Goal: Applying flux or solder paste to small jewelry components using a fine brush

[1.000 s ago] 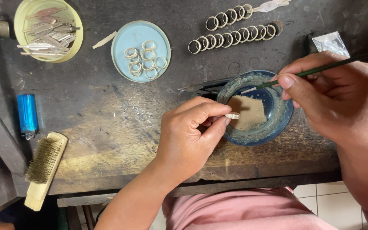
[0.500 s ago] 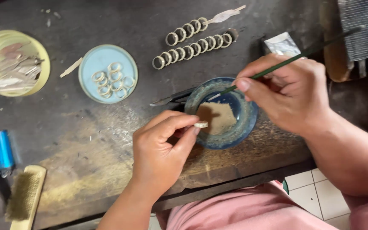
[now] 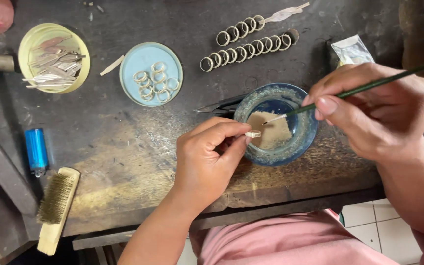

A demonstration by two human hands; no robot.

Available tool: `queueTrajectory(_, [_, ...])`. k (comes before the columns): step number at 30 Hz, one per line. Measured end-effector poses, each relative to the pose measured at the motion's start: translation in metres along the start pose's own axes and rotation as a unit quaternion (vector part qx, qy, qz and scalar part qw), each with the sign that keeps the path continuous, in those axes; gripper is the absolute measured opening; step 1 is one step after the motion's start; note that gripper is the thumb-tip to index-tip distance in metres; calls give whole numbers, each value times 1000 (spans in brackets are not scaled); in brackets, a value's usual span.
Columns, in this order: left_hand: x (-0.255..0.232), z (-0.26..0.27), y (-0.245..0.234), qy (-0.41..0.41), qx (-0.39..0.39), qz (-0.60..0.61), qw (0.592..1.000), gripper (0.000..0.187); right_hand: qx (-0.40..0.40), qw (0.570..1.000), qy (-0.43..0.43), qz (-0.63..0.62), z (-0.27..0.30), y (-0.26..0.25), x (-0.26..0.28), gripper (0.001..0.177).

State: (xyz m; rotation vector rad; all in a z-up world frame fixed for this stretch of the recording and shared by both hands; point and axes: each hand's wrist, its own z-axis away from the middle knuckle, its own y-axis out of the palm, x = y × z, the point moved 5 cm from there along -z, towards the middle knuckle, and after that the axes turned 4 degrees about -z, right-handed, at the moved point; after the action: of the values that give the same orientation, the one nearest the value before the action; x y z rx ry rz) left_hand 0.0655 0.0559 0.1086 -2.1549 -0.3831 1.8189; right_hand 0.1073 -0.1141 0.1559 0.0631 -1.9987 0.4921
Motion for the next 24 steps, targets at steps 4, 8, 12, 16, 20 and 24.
queueTrajectory(4, [0,1,0,3,2,2,1000,11,-3,999,-45,-12,5,-2,-4,8])
queueTrajectory(8, [-2,1,0,12,6,4,1000,9,34,994,-107,8,6,-1,0,8])
queueTrajectory(12, [-1,0,1,12,9,-1,1000,8,40,993,-110,13,8,-1,1,8])
queueTrajectory(16, [0,0,1,8,7,4,1000,11,48,992,-118,10,10,-2,0,9])
queueTrajectory(20, [3,1,2,-30,25,11,999,11,54,994,-97,2,12,-5,-3,8])
queueTrajectory(24, [5,0,1,-89,46,26,995,10,51,998,-39,14,7,-4,1,11])
